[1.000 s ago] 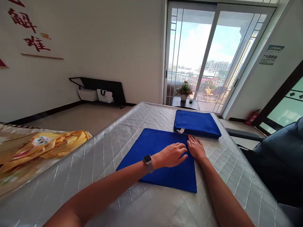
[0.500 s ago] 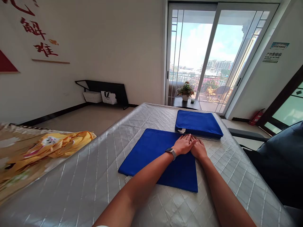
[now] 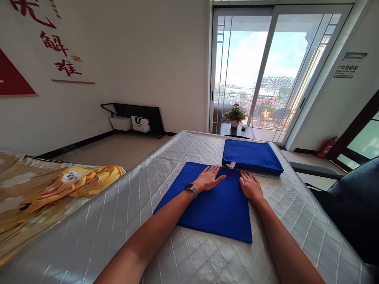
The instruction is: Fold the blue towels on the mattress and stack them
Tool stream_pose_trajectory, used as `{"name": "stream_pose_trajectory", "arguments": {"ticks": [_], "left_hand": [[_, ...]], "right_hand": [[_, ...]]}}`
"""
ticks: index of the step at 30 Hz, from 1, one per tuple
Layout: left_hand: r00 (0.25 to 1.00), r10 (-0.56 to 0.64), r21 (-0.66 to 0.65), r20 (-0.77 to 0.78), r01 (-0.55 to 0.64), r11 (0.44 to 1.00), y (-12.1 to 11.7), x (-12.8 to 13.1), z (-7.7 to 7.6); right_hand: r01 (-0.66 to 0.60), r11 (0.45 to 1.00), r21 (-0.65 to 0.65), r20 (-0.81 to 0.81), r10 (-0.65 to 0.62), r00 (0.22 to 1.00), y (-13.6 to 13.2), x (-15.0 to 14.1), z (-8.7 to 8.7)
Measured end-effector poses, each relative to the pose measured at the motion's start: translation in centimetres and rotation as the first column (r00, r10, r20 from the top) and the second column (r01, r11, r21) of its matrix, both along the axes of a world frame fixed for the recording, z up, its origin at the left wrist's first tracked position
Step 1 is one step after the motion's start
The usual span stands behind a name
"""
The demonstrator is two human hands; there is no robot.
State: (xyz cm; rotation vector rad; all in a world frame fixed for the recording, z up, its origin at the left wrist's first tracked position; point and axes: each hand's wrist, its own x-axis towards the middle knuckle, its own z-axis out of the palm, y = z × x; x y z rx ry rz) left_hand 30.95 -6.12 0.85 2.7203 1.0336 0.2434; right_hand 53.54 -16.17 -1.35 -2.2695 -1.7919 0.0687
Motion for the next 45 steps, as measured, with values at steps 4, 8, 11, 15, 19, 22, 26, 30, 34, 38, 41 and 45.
{"name": "stream_pose_trajectory", "arguments": {"ticks": [4, 8, 11, 15, 19, 22, 26, 30, 34, 38, 41, 45], "left_hand": [[0.993, 0.112, -0.03, -0.04, -0.113, 0.993, 2.0, -4.4, 0.6], [0.97, 0.236, -0.029, -0.057, -0.238, 0.971, 4.1, -8.3, 0.4], [0.958, 0.281, -0.022, -0.054, -0.283, 0.959, 4.8, -10.0, 0.1], [0.959, 0.279, -0.001, -0.046, -0.28, 0.96, 5.0, -10.4, -0.3], [0.959, 0.281, 0.022, -0.038, -0.281, 0.96, 5.2, -10.3, -1.0], [0.958, 0.286, 0.033, -0.028, -0.285, 0.958, 5.4, -10.3, -1.3], [0.953, 0.302, 0.029, -0.021, -0.301, 0.953, 5.3, -10.3, -1.3], [0.951, 0.31, 0.032, -0.005, -0.31, 0.95, 5.4, -10.2, -1.3], [0.953, 0.302, 0.039, -0.016, -0.301, 0.953, 5.7, -10.3, -1.4], [0.953, 0.294, 0.032, -0.075, -0.293, 0.956, 5.9, -10.4, -1.0], [0.945, 0.316, 0.054, -0.087, -0.312, 0.948, 5.4, -9.5, -0.1], [0.954, 0.298, 0.145, 0.037, -0.3, 0.943, 2.5, -4.9, 0.6]], "right_hand": [[0.007, 1.0, 0.001, 0.008, -0.007, 1.0, 0.0, 0.0, -0.1], [0.001, 1.0, 0.001, 0.043, -0.001, 0.999, 0.0, 0.1, -0.3], [-0.003, 1.0, -0.009, 0.063, 0.004, 0.998, 0.1, 0.2, -0.5], [-0.005, 1.0, 0.004, 0.075, 0.005, 0.997, 0.1, 0.2, -0.6], [-0.007, 1.0, 0.025, 0.067, 0.006, 0.998, 0.0, 0.3, -0.8], [-0.004, 0.999, 0.038, 0.035, 0.003, 0.999, 0.1, 0.4, -0.8], [-0.003, 0.995, 0.101, -0.047, 0.008, 0.999, 0.1, 0.6, -0.7], [-0.022, 0.992, 0.126, -0.071, 0.031, 0.997, 0.2, 0.9, -0.6], [-0.06, 0.998, 0.0, 0.006, 0.06, 0.998, 0.3, 0.7, -0.8], [-0.039, 0.995, -0.089, 0.07, 0.045, 0.997, 0.3, 0.2, -0.5], [-0.022, 0.997, -0.08, 0.07, 0.028, 0.997, 0.3, -0.1, -0.3], [-0.019, 0.999, -0.05, 0.064, 0.022, 0.998, 0.3, -0.4, -0.1]]}}
